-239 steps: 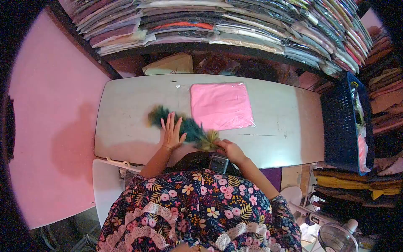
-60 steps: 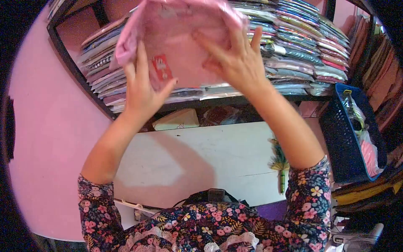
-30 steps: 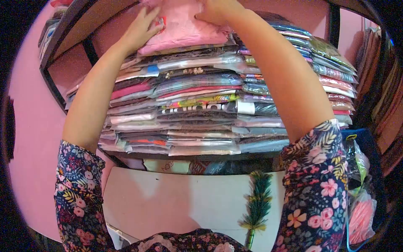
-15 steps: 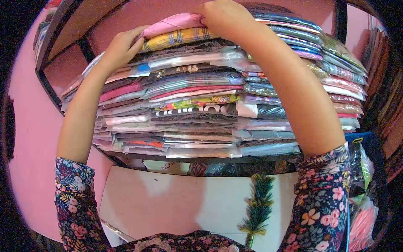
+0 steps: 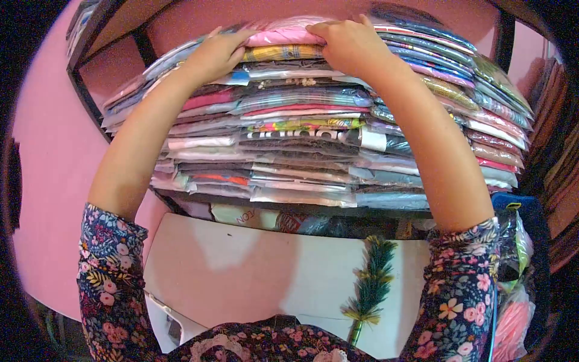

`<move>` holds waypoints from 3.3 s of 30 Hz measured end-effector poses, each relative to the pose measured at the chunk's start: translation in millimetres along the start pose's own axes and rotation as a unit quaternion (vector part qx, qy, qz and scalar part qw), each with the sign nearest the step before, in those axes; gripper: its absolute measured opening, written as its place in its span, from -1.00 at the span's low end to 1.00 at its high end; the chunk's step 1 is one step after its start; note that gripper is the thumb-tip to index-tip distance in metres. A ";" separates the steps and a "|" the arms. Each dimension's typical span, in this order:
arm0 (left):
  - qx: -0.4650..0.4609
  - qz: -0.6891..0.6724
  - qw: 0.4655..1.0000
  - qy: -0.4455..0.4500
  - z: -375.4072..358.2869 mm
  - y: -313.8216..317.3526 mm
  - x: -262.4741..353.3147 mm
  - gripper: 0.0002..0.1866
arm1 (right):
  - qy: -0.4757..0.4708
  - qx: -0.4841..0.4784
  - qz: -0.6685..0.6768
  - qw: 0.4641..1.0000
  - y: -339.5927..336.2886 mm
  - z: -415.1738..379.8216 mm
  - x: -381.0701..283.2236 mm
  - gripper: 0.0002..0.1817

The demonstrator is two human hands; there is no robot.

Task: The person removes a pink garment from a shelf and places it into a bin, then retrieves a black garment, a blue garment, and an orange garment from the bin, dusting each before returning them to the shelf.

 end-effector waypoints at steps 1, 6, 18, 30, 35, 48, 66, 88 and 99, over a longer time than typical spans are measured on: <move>-0.017 0.011 1.000 -0.017 0.0 0.9 2.4 -0.57 | 0.011 -0.017 -0.010 1.000 -0.3 -0.7 -1.6 -0.55; -0.053 0.014 0.997 -0.059 -4.4 -1.1 10.4 -0.55 | 0.049 -0.117 -0.042 0.991 -14.7 8.1 -14.2 -0.63; -0.112 0.008 0.989 -0.092 -11.4 -7.4 15.3 -0.54 | 0.196 -0.130 0.090 0.968 23.5 120.6 25.2 -0.34; -0.006 0.021 0.998 -0.058 -25.2 0.3 22.1 -0.51 | 0.169 -0.287 0.131 0.934 139.4 113.8 51.5 -0.25; 0.028 0.007 0.998 -0.053 -34.7 -1.2 26.3 -0.50 | 0.188 -0.303 0.131 0.925 155.2 112.1 66.5 -0.26; 0.136 0.027 0.990 -0.017 -47.2 -11.6 30.0 -0.49 | 0.202 -0.288 0.129 0.927 117.4 98.7 22.0 -0.29; -0.194 -0.182 0.918 -0.296 -15.3 7.6 -154.1 -0.31 | 0.131 -0.191 -0.068 0.970 -23.5 16.5 159.2 -0.46; -0.072 -0.091 0.961 -0.251 -30.3 5.8 -147.2 -0.42 | 0.287 -0.166 -0.026 0.943 54.8 6.6 252.6 -0.52; -0.253 -0.406 0.871 -0.106 -284.3 -31.9 88.3 -0.39 | 0.116 0.218 0.181 0.952 -103.2 -119.9 -10.8 -0.63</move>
Point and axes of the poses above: each hand's wrist, its own z-axis towards the middle knuckle, its own y-axis out of the palm, x = y × z, the point moved 7 cm from there along z, towards the middle knuckle, and after that the axes turned 3 degrees about -x, right-handed, at the moved point
